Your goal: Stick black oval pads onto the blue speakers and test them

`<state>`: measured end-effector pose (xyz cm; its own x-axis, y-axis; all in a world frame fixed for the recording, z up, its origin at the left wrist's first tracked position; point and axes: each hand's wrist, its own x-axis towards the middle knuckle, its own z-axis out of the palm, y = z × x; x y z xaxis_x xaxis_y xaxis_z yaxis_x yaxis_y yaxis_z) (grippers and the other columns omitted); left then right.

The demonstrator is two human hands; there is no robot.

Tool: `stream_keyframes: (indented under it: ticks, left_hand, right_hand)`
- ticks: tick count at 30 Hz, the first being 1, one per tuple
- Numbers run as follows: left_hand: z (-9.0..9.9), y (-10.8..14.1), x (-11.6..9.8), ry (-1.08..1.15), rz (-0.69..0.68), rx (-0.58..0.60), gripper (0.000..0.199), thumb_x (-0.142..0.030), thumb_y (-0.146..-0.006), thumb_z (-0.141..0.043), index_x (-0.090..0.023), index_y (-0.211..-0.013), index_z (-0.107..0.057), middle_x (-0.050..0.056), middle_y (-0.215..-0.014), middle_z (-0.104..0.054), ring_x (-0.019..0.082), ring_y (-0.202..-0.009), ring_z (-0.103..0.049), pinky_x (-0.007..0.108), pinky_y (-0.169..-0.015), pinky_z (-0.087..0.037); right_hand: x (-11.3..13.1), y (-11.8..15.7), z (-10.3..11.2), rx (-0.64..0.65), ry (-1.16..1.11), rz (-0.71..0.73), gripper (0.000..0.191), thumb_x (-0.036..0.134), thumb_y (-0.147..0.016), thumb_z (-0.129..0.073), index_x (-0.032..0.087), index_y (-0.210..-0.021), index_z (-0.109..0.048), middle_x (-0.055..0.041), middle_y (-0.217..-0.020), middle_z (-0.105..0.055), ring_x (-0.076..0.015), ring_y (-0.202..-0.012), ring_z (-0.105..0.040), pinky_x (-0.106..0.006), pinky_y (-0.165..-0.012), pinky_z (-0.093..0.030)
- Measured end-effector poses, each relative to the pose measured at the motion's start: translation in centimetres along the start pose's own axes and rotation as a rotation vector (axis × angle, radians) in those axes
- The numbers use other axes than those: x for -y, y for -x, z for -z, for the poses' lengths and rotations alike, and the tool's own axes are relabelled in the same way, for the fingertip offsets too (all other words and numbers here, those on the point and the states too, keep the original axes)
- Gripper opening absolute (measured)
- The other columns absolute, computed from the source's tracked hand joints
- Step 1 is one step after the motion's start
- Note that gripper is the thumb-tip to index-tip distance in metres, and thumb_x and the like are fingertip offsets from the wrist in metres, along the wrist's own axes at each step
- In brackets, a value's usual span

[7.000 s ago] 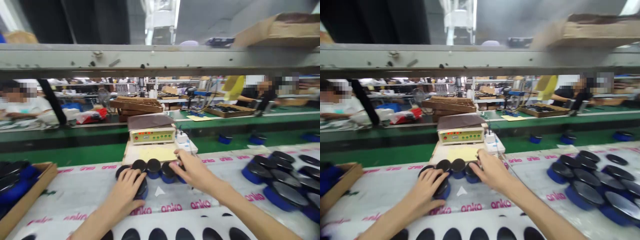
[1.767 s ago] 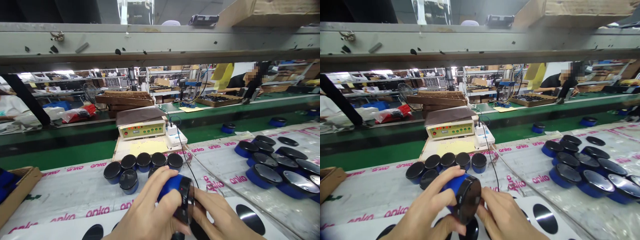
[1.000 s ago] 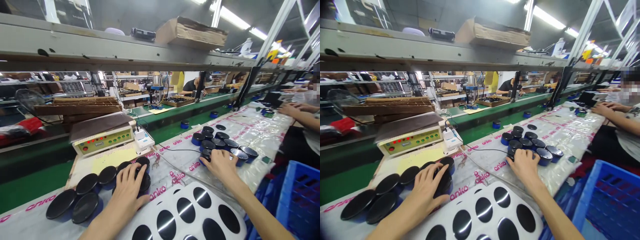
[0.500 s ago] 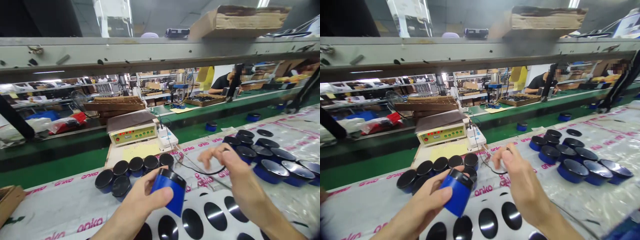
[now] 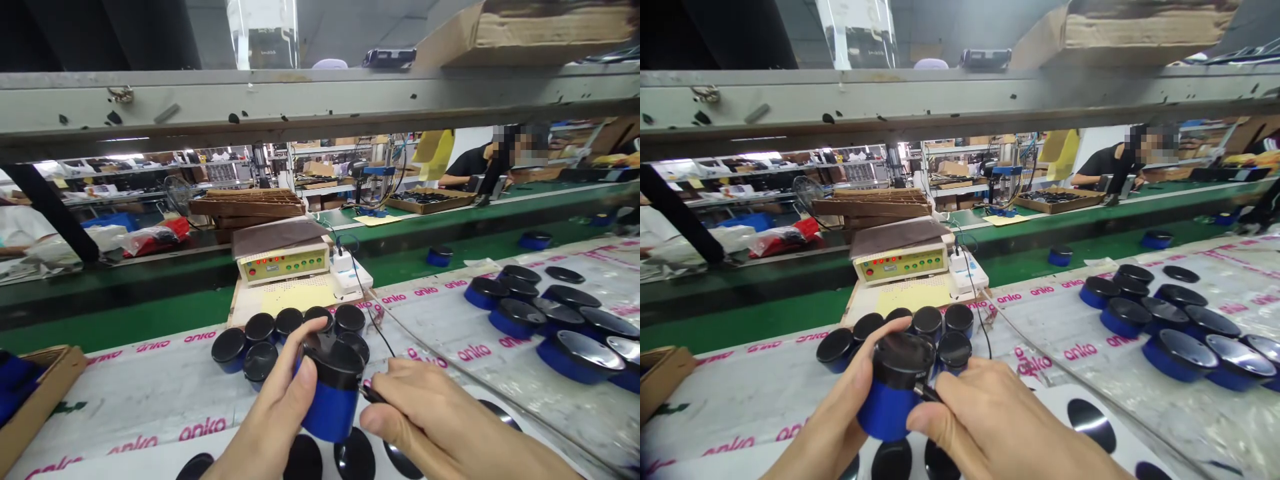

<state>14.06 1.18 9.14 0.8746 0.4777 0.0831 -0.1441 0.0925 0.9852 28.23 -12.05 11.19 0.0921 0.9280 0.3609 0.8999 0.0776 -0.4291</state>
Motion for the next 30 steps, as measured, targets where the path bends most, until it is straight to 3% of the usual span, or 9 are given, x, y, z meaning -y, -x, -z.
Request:
stream_keyframes:
  ticks: [4,7,9,13,16,19,25,30]
  left_hand:
    - [0.4,0.4,0.6,-0.306,-0.056,-0.092,0.066,-0.062,-0.083,-0.051,-0.031,-0.138,-0.031,0.005,-0.144,-0.040,0.029,-0.135,-0.032,0.045,-0.112,-0.023]
    - [0.9,0.6,1.1,-0.482,-0.115,-0.107,0.079,-0.064,-0.076,-0.059,-0.030,-0.140,-0.028,0.008,-0.140,-0.045,0.033,-0.128,-0.042,0.049,-0.108,-0.030]
    - [1.2,0.7,1.3,-0.563,-0.181,-0.103,0.076,-0.062,-0.076,-0.060,-0.031,-0.139,-0.031,0.008,-0.137,-0.049,0.034,-0.122,-0.048,0.050,-0.105,-0.035]
    - [1.2,0.6,1.1,-0.807,-0.454,-0.066,0.073,-0.049,-0.078,-0.066,-0.037,-0.140,-0.028,0.007,-0.139,-0.046,0.032,-0.124,-0.048,0.046,-0.101,-0.043]
    - [0.5,0.5,1.1,-1.009,-0.711,-0.083,0.068,-0.037,-0.081,-0.066,-0.037,-0.140,-0.031,0.009,-0.136,-0.046,0.030,-0.129,-0.042,0.045,-0.105,-0.040]
    - [-0.2,0.5,1.2,-0.990,-0.889,-0.052,0.057,-0.029,-0.088,-0.058,-0.032,-0.138,-0.030,0.010,-0.121,-0.058,0.026,-0.129,-0.044,0.046,-0.103,-0.042]
    - [-0.9,0.9,1.1,-1.048,-0.799,0.010,0.022,-0.008,-0.086,-0.054,-0.025,-0.099,-0.048,0.011,-0.128,-0.057,0.030,-0.128,-0.044,0.049,-0.097,-0.048]
    - [-0.7,0.8,0.8,-1.106,-0.775,-0.014,0.023,-0.008,-0.085,-0.052,-0.025,-0.100,-0.048,0.013,-0.123,-0.058,0.029,-0.126,-0.046,0.047,-0.095,-0.049]
  right_hand:
    - [-0.5,0.5,-0.4,-0.014,0.098,-0.072,0.035,0.041,-0.094,-0.040,0.025,-0.070,-0.061,-0.0015,-0.062,-0.061,-0.0177,-0.056,-0.058,-0.026,-0.050,-0.043]
    - [-0.7,0.5,-0.5,0.045,0.106,-0.101,0.038,0.042,-0.093,-0.040,0.025,-0.065,-0.060,-0.0016,-0.056,-0.058,-0.0181,-0.053,-0.057,-0.026,-0.050,-0.043]
    - [-0.8,0.3,-0.6,0.093,0.079,-0.129,0.039,0.044,-0.093,-0.039,0.025,-0.064,-0.057,-0.0019,-0.058,-0.058,-0.0185,-0.055,-0.057,-0.026,-0.051,-0.045]
    - [-1.5,0.2,-1.1,0.131,-0.076,-0.170,0.026,0.035,-0.095,-0.039,0.025,-0.077,-0.055,-0.0004,-0.075,-0.061,-0.0165,-0.073,-0.061,-0.025,-0.063,-0.049]
    - [-2.3,0.3,-1.6,0.131,-0.158,-0.147,0.012,0.027,-0.094,-0.042,0.026,-0.088,-0.052,0.0006,-0.086,-0.060,-0.0153,-0.083,-0.060,-0.025,-0.072,-0.050]
    - [-2.7,0.7,-2.0,0.099,-0.154,-0.097,0.006,0.026,-0.093,-0.045,0.026,-0.094,-0.050,-0.0005,-0.095,-0.058,-0.0164,-0.093,-0.057,-0.027,-0.079,-0.050]
    - [-2.5,1.3,-2.2,-0.001,-0.063,0.004,0.014,0.028,-0.094,-0.040,0.022,-0.085,-0.049,-0.0022,-0.083,-0.059,-0.0180,-0.079,-0.057,-0.031,-0.074,-0.052]
    - [-3.0,1.6,-3.0,-0.047,-0.021,0.051,0.014,0.019,-0.092,-0.040,0.022,-0.082,-0.049,-0.0023,-0.081,-0.060,-0.0171,-0.076,-0.059,-0.030,-0.073,-0.052]
